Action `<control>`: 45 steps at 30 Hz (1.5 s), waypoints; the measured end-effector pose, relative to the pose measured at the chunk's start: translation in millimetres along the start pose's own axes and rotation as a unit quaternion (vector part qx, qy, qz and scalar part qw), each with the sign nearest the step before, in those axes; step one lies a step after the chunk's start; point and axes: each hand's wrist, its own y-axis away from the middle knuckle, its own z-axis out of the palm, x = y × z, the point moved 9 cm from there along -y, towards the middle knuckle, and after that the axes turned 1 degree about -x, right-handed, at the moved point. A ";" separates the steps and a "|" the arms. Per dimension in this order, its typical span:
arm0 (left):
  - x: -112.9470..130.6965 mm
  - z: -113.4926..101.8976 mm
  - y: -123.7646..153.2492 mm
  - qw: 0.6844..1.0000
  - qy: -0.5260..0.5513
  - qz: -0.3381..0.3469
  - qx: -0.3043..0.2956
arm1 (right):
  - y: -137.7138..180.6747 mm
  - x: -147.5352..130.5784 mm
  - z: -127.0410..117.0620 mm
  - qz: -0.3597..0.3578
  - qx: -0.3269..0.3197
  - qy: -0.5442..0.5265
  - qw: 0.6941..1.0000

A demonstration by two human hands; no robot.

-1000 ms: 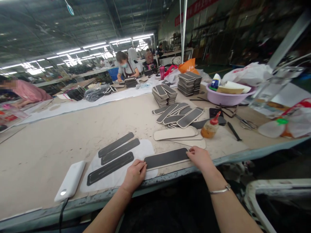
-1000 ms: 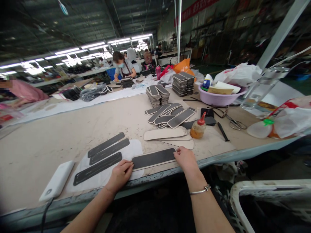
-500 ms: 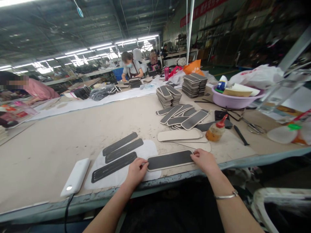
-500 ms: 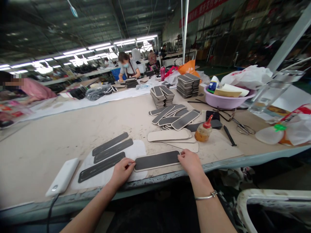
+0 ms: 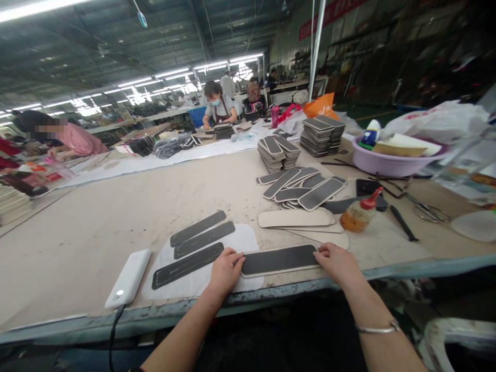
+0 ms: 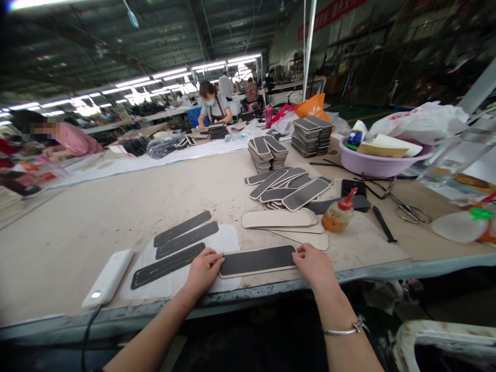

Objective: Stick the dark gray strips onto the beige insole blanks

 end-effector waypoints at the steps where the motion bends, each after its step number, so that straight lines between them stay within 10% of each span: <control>1: -0.3 -0.2 0.4 1.000 -0.001 -0.001 0.000 | 0.4 -0.3 -0.6 0.003 -0.001 -0.005 1.000; 45: 6.8 -0.7 7.2 0.997 -0.067 0.031 0.026 | 22.5 -17.0 -27.1 0.019 0.091 0.077 0.993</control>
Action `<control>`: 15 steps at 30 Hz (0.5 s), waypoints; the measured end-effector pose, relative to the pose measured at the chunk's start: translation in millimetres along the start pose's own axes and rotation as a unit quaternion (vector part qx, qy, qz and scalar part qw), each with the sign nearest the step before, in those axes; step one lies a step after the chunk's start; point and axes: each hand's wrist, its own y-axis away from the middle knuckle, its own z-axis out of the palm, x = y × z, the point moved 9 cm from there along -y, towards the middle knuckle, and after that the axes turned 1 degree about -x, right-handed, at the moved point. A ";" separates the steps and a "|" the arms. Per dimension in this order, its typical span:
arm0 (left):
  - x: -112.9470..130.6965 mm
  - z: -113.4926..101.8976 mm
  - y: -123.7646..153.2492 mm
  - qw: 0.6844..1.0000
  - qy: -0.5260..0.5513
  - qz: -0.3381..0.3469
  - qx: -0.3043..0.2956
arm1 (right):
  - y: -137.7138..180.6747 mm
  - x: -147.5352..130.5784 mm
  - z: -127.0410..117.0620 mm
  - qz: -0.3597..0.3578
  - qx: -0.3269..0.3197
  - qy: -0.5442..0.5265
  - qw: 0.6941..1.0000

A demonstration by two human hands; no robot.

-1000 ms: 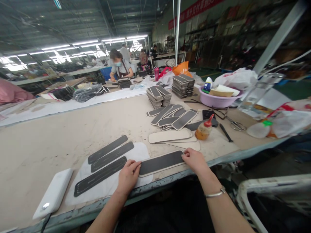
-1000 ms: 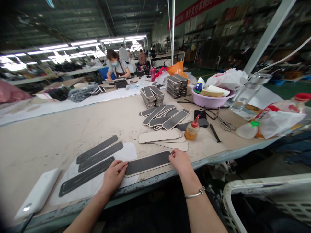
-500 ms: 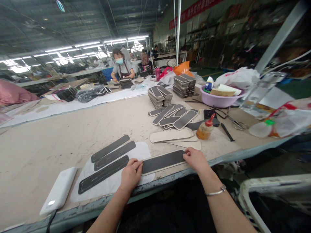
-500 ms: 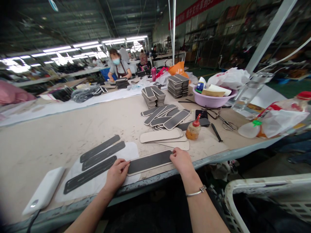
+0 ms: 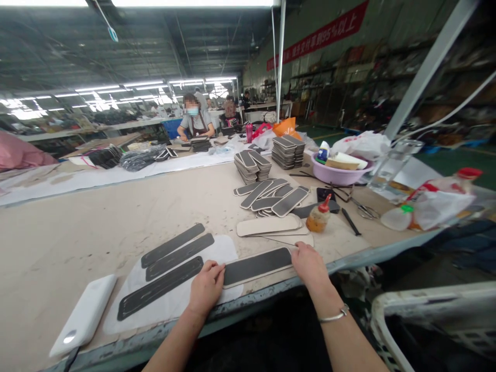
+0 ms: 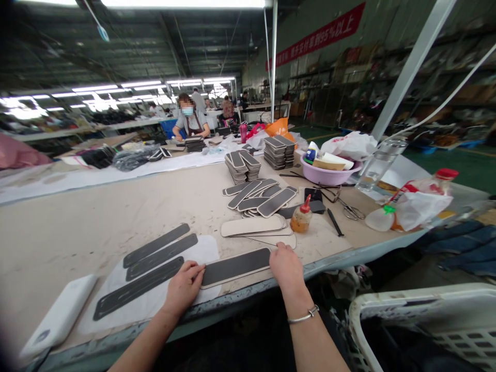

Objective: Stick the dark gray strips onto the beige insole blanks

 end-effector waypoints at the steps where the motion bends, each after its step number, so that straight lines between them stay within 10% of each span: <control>1: 0.5 -0.3 0.2 1.000 -0.001 0.003 0.001 | 2.9 -6.3 -3.4 -0.010 0.013 -0.005 1.000; 9: 1.9 -0.1 0.1 1.000 -0.005 0.020 0.011 | 100.9 -155.6 40.8 -0.413 -0.093 -0.097 0.901; 15: 3.2 -0.5 1.0 1.000 -0.004 0.017 0.004 | 90.6 -128.6 58.4 -0.380 -0.126 -0.068 0.914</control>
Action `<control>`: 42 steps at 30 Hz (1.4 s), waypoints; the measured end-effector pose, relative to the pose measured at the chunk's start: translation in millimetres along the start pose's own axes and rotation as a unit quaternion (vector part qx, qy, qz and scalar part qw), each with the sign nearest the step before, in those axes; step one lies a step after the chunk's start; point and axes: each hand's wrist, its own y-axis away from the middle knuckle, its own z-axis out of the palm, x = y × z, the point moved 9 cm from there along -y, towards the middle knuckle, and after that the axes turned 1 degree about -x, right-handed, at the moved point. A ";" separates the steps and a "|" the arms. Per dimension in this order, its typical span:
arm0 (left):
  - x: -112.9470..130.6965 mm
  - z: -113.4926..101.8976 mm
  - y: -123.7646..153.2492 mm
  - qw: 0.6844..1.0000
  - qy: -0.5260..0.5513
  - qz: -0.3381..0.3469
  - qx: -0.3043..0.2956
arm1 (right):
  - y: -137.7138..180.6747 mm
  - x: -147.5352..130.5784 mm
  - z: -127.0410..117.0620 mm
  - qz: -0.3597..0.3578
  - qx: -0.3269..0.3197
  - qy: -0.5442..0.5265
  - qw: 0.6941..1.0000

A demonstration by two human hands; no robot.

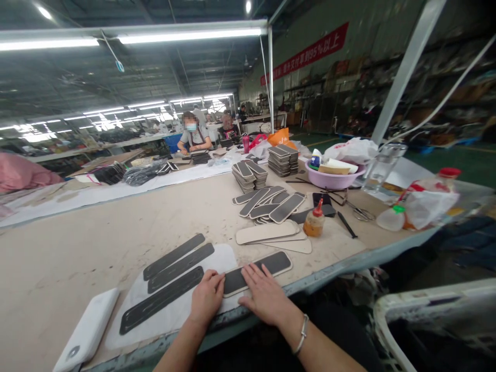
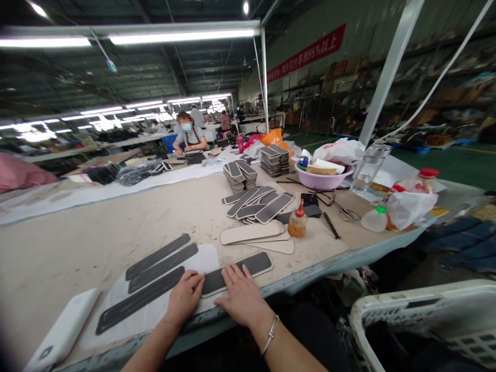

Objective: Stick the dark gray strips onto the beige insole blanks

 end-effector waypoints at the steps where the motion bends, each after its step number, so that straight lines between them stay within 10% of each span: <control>1: 0.3 -0.2 0.1 1.000 -0.003 -0.004 -0.003 | 4.5 16.5 -5.2 0.030 0.003 0.009 0.999; 9: -1.0 -2.2 -4.4 0.999 0.022 -0.028 -0.024 | 33.0 103.8 -30.5 0.199 0.057 0.074 0.975; 15: -3.2 -4.0 -9.2 0.998 0.034 -0.039 -0.047 | 38.3 120.1 -58.4 0.237 0.168 0.088 0.953; 22: -8.4 3.7 -15.6 0.985 0.016 -0.139 -0.103 | 34.1 135.9 -60.7 0.273 0.157 -0.001 0.949; 27: -3.1 -6.2 -13.3 0.968 0.189 -0.150 -0.060 | 40.4 149.1 -63.0 0.314 0.185 -0.109 0.925; 36: -9.1 -20.6 1.6 0.850 0.487 -0.179 0.096 | 39.9 143.5 -76.4 0.259 0.204 -0.262 0.907; 42: -14.6 8.3 17.8 0.677 0.662 -0.304 0.105 | 41.4 136.1 -88.9 0.226 0.287 -0.382 0.849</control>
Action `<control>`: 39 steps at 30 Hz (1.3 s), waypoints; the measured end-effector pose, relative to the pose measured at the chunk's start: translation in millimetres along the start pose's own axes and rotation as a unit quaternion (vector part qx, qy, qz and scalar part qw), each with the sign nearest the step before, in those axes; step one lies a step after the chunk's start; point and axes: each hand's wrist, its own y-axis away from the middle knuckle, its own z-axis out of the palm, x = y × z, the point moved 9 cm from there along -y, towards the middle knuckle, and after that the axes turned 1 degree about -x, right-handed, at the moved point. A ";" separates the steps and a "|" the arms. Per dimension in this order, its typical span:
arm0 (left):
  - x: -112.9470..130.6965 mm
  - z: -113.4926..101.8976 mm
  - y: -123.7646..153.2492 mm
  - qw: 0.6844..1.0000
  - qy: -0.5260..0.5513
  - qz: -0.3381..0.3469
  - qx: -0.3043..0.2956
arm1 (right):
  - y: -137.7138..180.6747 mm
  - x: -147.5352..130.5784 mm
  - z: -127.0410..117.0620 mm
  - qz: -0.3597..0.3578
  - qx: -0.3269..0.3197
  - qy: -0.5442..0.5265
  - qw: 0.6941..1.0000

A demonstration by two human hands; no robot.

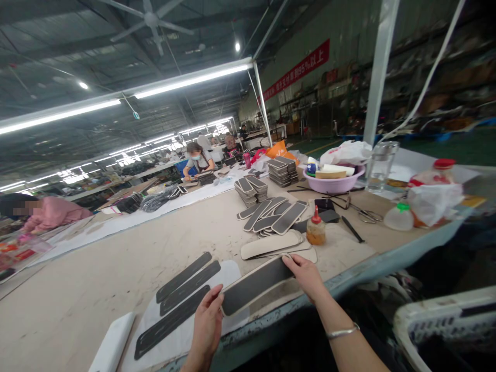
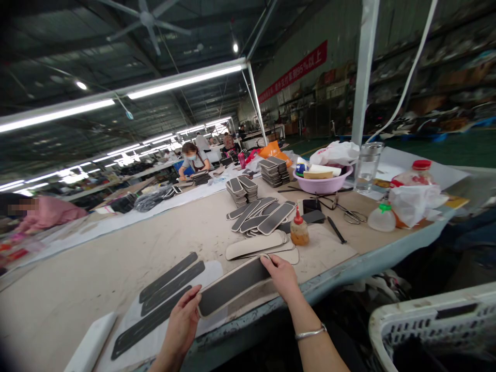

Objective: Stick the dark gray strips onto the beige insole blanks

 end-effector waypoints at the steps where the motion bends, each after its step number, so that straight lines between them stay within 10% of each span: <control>1: -4.4 2.7 4.3 0.999 0.023 -0.026 -0.003 | -0.1 -2.0 -1.1 0.000 0.011 -0.009 1.000; 9: -21.5 32.4 41.0 0.986 0.028 -0.136 -0.090 | -1.6 -3.7 -0.7 0.022 0.033 -0.103 0.994; 26: -36.5 17.3 40.4 0.993 0.045 -0.108 0.017 | -1.4 -13.1 -5.2 -0.007 0.102 0.083 0.991; 39: -38.7 14.9 42.6 0.990 0.041 -0.131 0.021 | -1.8 -19.3 2.2 -0.031 0.050 0.024 0.998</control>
